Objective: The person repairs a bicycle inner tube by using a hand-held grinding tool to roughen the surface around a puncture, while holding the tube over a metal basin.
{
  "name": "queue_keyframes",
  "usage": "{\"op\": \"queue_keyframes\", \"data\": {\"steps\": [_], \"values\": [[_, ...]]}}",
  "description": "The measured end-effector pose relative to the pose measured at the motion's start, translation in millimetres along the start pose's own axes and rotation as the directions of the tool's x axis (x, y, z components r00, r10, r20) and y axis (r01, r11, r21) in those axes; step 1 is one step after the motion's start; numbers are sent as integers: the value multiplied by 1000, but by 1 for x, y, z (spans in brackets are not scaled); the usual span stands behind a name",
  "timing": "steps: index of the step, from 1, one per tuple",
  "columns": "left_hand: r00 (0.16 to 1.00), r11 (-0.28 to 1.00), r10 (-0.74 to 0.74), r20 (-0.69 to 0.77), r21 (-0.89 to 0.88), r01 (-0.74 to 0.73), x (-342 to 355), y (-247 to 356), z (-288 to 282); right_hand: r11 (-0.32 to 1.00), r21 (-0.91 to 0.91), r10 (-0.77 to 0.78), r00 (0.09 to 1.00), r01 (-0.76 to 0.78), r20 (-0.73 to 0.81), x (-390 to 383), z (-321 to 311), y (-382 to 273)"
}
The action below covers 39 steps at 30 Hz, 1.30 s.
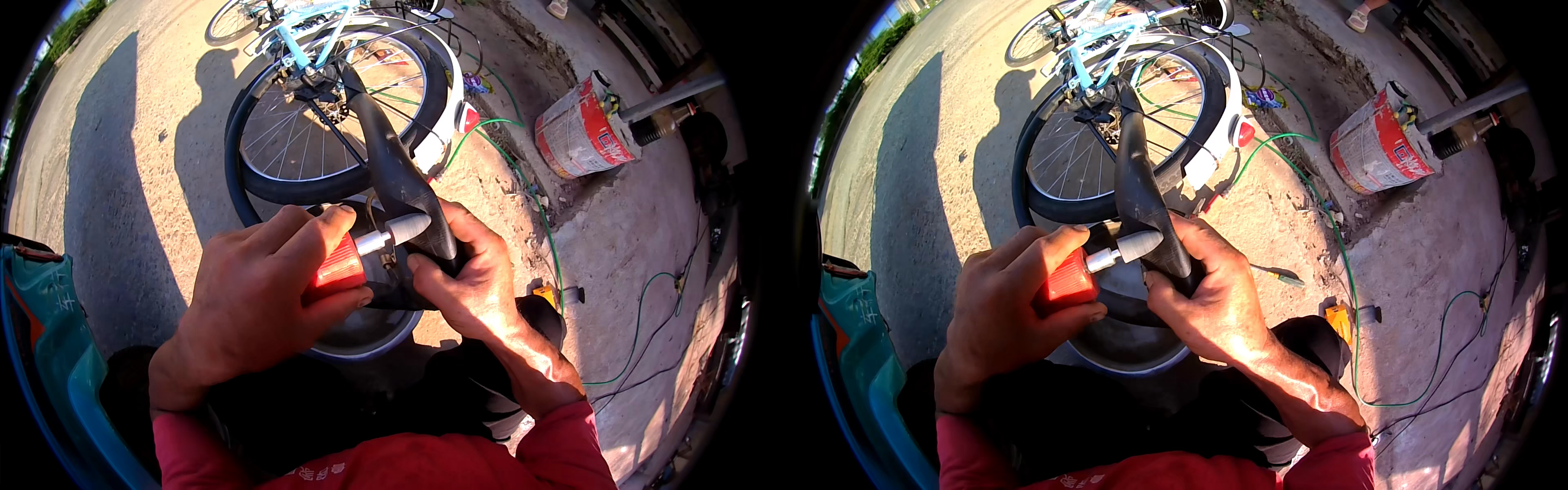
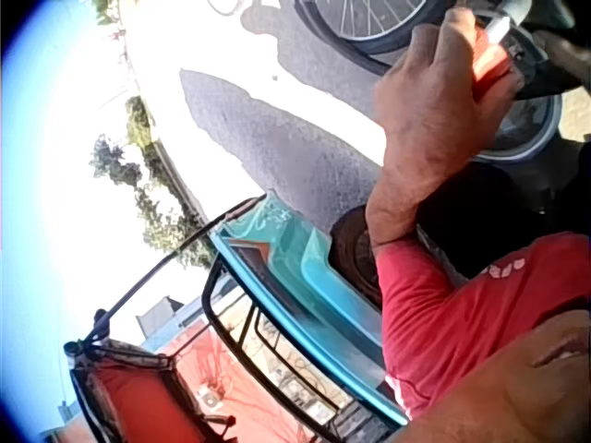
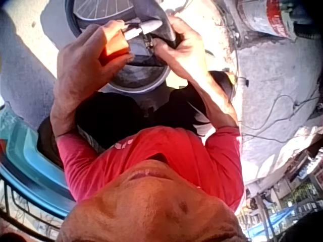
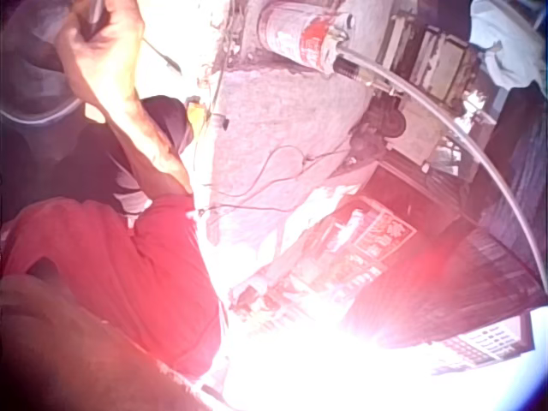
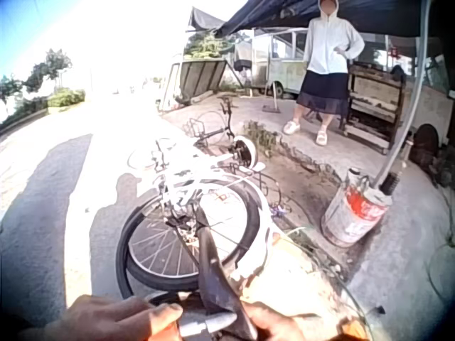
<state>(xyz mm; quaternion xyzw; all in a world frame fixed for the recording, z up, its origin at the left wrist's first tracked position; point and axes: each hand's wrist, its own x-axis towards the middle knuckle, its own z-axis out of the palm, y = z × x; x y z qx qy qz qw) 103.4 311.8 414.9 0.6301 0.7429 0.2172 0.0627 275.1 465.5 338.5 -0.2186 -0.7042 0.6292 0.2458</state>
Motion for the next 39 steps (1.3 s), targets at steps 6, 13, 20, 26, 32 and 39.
{"op": "queue_keyframes", "data": {"steps": [6,13,20,26,32,39], "values": [[998,999,-44,-46,-14,43,1,-1,1,1000,-5,-1,1000,1,1,0,0,1],[998,999,-42,-38,5,43,1,-1,2,1000,10,11,1000,-11,3,-1,-2,2],[998,999,-40,-56,-20,39,1,0,3,1000,-2,4,1000,-4,-3,-1,-2,0],[996,998,-55,-74,-33,52,2,-1,3,999,38,8,1000,-8,19,-2,-2,-2],[1000,999,-29,-3,-22,29,1,0,3,999,45,30,999,-31,23,-1,-2,2],[1000,999,20,10,-44,-19,2,-1,4,997,56,50,998,-52,31,-1,-4,3]]}}
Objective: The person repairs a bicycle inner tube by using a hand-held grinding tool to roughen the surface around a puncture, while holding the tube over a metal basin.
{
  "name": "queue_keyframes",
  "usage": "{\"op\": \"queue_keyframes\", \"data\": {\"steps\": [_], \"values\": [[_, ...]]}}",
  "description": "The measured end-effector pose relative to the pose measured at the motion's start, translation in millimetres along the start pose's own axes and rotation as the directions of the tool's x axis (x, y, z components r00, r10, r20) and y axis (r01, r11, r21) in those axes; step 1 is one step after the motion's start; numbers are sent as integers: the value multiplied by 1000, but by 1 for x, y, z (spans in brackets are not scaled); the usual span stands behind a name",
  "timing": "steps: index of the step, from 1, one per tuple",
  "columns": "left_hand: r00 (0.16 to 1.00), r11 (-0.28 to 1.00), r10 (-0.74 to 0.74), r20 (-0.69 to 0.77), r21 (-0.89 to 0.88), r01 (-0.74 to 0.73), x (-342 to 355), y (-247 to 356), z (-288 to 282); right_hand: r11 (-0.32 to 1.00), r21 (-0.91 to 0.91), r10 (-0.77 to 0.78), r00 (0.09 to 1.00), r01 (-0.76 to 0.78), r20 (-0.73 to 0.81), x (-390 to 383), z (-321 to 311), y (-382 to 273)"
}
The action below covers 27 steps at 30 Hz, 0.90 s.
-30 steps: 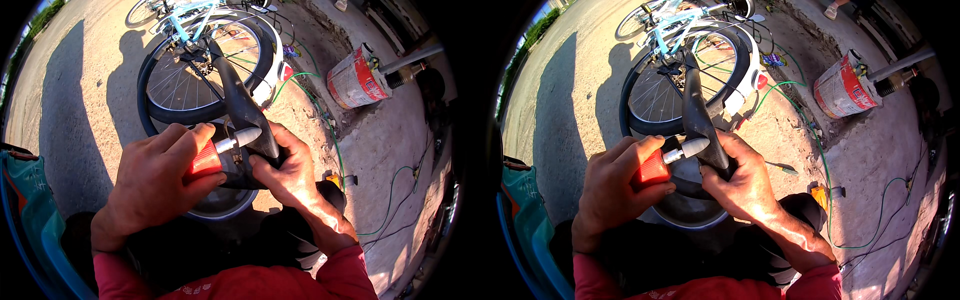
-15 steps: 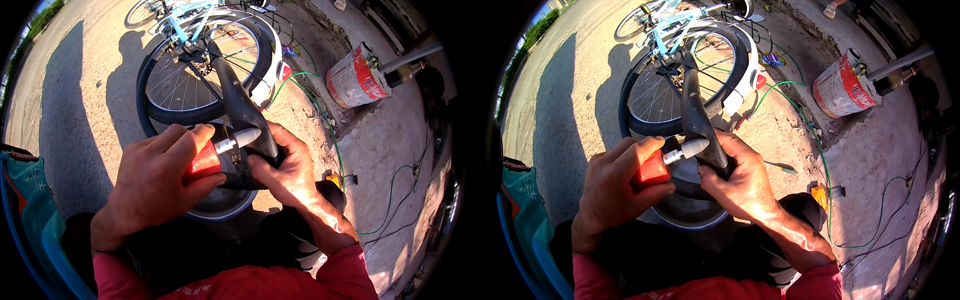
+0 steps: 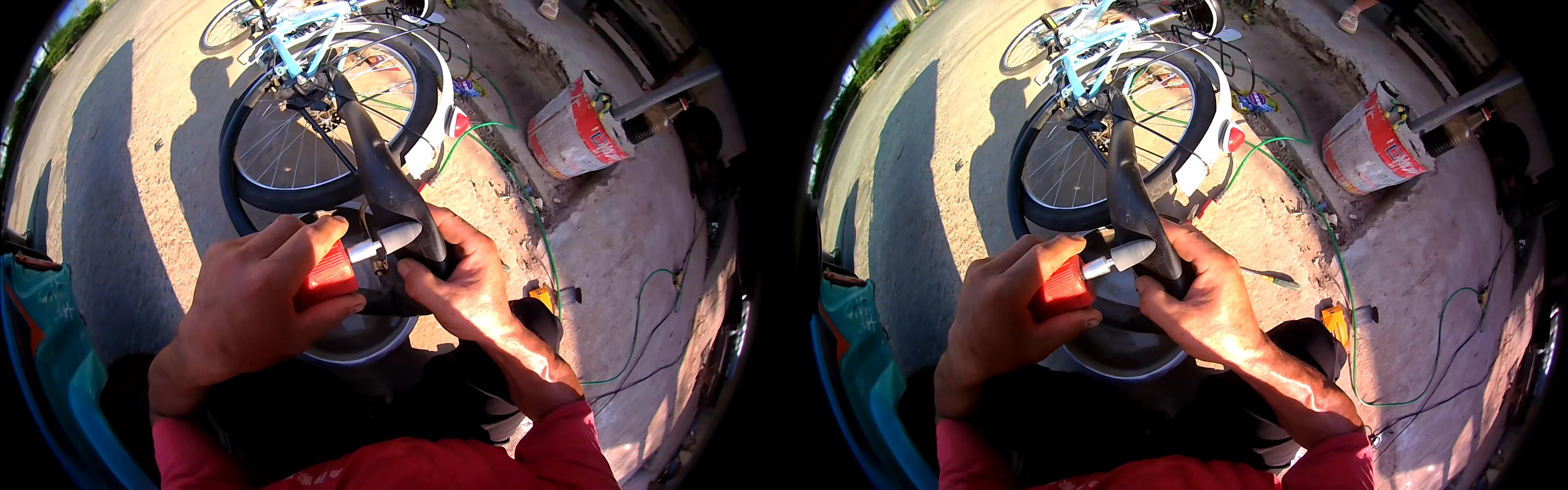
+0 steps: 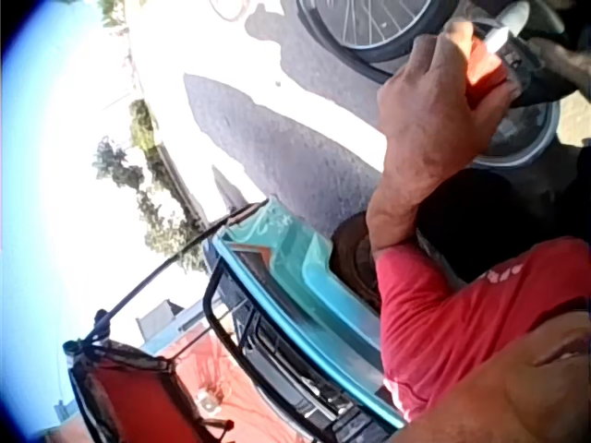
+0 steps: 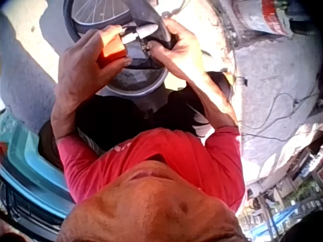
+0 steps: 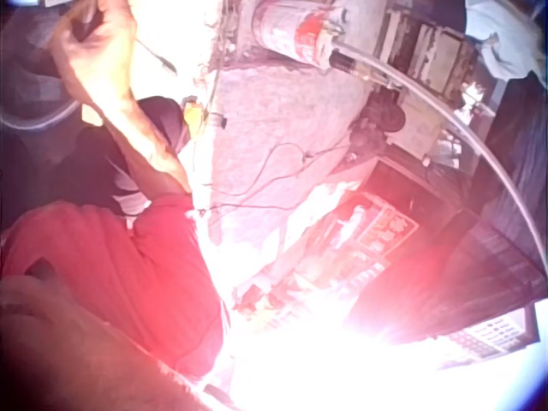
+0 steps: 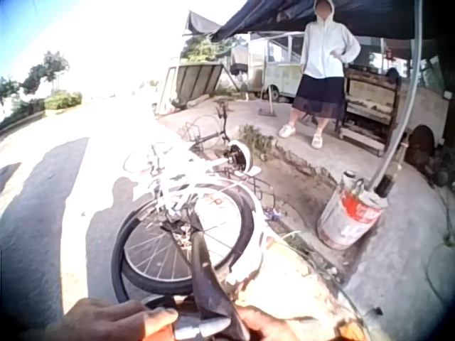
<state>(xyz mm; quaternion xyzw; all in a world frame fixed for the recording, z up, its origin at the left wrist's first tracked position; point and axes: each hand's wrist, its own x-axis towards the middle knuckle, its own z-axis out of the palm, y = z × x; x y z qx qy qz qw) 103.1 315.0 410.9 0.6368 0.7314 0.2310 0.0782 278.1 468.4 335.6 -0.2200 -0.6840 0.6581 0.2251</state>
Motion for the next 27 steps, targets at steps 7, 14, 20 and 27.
{"op": "queue_keyframes", "data": {"steps": [7,14,20,27], "values": [[999,1000,12,-31,-8,-12,1,2,3,1000,-19,3,1000,-3,-5,2,-3,-3],[990,1000,10,-140,18,-8,2,-2,2,999,26,20,1000,-20,-2,0,-3,-6],[990,995,-89,-107,-55,84,2,-2,1,991,135,29,999,-27,-15,3,-3,-10],[998,999,-27,-55,-37,25,1,-1,3,999,32,-30,999,30,-19,3,-1,-5]]}}
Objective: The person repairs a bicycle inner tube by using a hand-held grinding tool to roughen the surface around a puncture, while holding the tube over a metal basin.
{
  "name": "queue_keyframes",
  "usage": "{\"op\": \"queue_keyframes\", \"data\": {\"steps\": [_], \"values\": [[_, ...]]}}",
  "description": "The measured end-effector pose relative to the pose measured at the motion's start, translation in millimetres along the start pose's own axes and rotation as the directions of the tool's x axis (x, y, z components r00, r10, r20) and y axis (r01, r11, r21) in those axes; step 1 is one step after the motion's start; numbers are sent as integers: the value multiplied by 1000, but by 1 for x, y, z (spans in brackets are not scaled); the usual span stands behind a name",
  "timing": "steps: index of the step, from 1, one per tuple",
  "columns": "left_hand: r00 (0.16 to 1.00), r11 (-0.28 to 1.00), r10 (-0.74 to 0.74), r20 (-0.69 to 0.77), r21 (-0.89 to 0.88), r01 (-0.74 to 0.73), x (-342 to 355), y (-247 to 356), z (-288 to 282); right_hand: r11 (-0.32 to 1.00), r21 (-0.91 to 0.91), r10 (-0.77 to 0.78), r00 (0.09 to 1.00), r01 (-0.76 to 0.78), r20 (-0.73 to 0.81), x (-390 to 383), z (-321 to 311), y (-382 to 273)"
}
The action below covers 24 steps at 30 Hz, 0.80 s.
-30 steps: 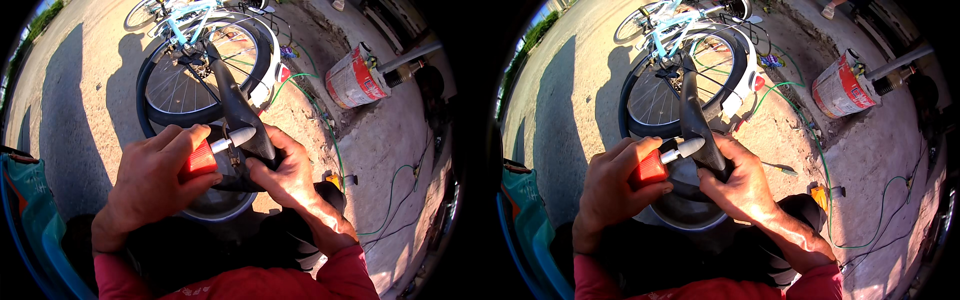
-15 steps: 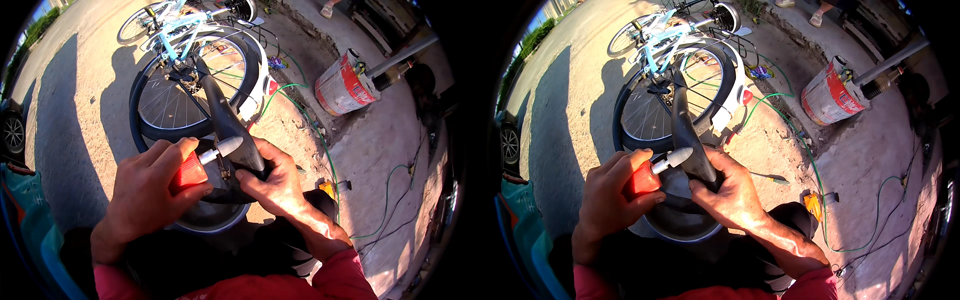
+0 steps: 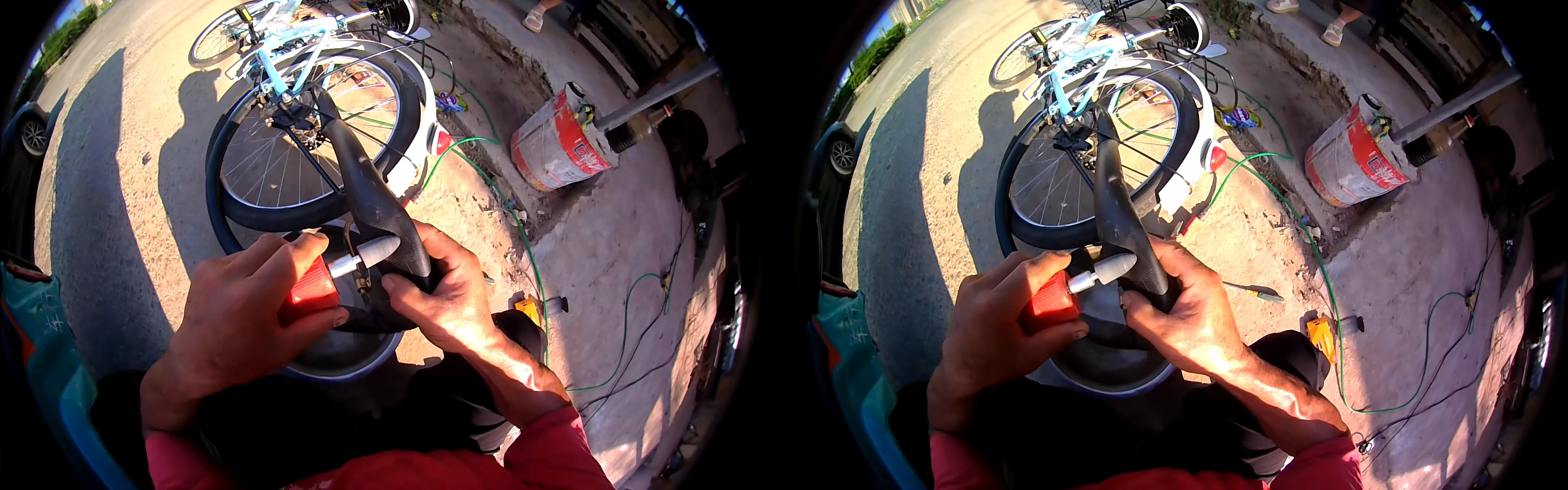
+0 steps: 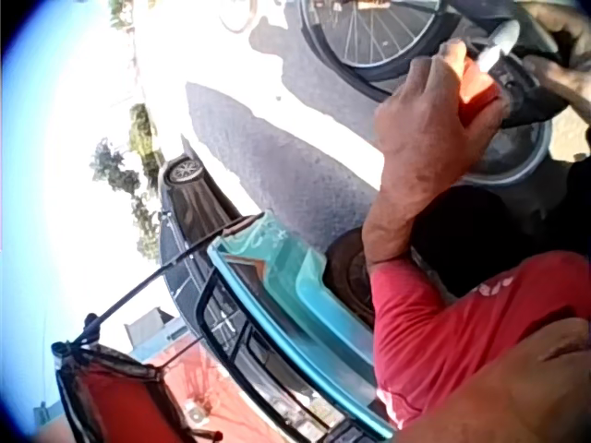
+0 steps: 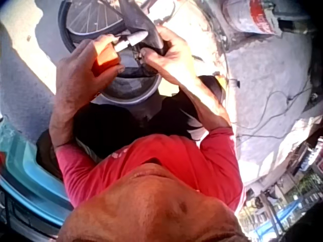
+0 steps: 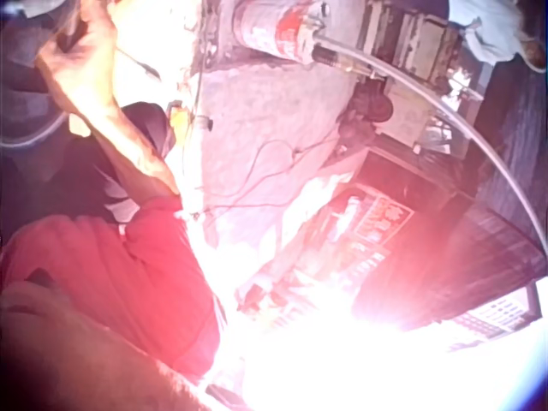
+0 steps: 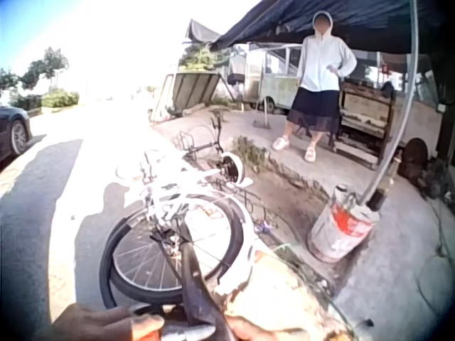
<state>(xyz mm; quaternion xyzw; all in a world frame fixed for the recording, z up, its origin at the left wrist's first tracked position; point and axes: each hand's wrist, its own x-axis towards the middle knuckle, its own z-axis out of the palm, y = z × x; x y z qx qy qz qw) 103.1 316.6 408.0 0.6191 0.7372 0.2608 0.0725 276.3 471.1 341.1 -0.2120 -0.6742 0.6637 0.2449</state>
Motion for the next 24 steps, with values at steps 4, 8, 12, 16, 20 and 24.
{"op": "queue_keyframes", "data": {"steps": [4,8,12,16,20,24], "values": [[999,999,26,-25,44,-25,1,-2,1,1000,-30,6,1000,-5,7,-1,-1,1],[1000,999,7,-24,48,-6,0,-1,-1,999,14,44,999,-45,20,1,0,0],[1000,1000,-1,-22,17,1,0,-1,2,999,-38,18,1000,-18,2,-1,0,1],[998,997,59,-32,48,-57,0,-3,1,998,43,51,999,-51,17,0,3,-4],[995,999,-12,-100,37,16,1,0,-1,999,30,23,1000,-23,20,0,0,-1],[992,999,-38,-117,-24,35,-4,1,-4,986,158,55,998,-55,5,2,1,-3]]}}
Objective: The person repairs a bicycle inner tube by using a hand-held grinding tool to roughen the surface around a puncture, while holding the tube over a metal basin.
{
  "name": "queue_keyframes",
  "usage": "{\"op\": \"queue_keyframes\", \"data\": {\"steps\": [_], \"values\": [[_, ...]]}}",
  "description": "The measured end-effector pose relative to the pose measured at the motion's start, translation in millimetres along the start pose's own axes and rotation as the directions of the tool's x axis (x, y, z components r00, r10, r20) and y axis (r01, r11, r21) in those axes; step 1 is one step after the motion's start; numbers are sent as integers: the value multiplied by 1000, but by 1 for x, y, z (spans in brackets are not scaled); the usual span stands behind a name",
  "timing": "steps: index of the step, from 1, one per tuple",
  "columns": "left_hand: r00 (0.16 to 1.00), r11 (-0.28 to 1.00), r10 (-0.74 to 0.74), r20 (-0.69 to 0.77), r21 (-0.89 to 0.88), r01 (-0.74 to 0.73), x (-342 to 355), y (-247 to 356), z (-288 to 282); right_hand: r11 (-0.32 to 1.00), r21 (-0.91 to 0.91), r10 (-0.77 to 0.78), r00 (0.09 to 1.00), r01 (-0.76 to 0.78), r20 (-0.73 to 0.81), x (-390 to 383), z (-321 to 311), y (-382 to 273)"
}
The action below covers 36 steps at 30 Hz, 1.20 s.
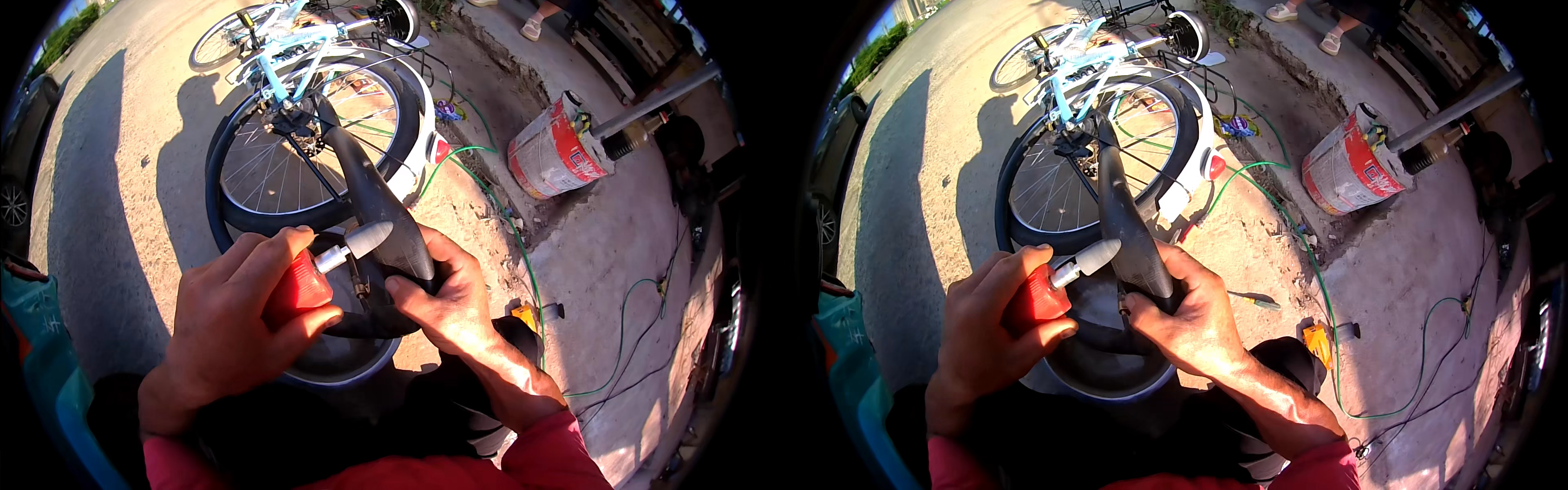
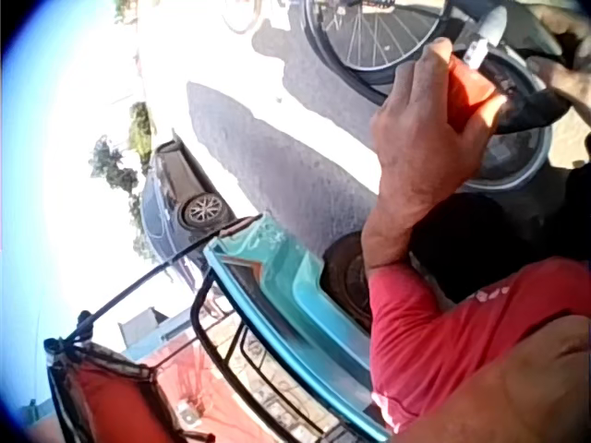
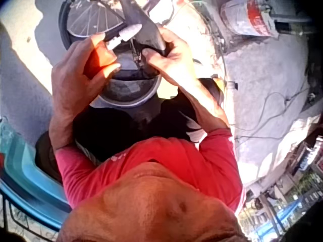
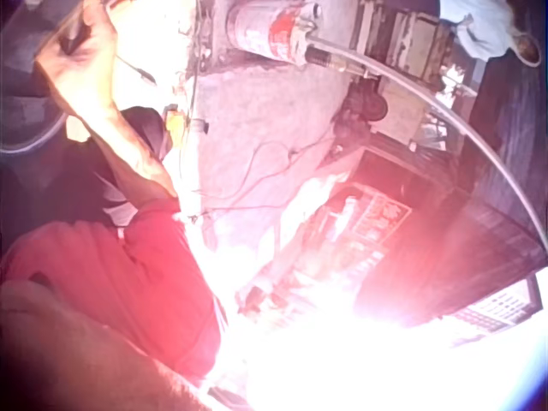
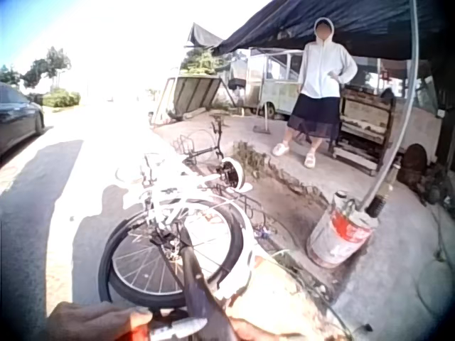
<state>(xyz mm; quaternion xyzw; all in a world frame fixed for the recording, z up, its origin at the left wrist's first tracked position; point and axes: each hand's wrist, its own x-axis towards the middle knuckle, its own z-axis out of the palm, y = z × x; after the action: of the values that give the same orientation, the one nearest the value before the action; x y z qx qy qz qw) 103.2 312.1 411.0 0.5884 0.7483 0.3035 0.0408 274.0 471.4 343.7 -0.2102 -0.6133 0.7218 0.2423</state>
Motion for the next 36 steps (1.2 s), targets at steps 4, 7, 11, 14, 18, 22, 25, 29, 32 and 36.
{"op": "queue_keyframes", "data": {"steps": [4,7,11,14,18,22,25,29,32,36], "values": [[999,999,-33,19,-5,33,1,-3,0,1000,10,-9,1000,9,-6,0,-3,-2],[997,999,-40,63,4,40,2,-2,-3,999,36,15,1000,-14,-22,0,-4,-5],[997,998,-48,63,33,46,3,-1,-2,999,43,21,1000,-20,-22,0,-7,-6],[994,997,-62,94,46,58,2,-2,-3,999,36,3,1000,-3,-15,1,-6,-3],[994,997,-50,95,71,43,3,-3,-3,999,-36,-21,1000,20,-19,0,-6,-1],[996,998,-16,88,57,10,2,-3,-2,998,-50,-30,1000,31,5,-1,-7,0],[996,997,-11,87,72,5,4,-2,-3,1000,-27,-6,1000,6,-2,0,-5,-1],[997,997,-6,76,73,0,4,-5,0,999,-50,10,1000,-10,6,-2,-4,-2],[998,997,17,63,75,-22,3,-6,-1,998,-68,-3,1000,4,18,-2,-4,0],[995,998,6,97,60,-12,4,-5,0,993,-114,-4,999,8,33,-1,-6,4]]}}
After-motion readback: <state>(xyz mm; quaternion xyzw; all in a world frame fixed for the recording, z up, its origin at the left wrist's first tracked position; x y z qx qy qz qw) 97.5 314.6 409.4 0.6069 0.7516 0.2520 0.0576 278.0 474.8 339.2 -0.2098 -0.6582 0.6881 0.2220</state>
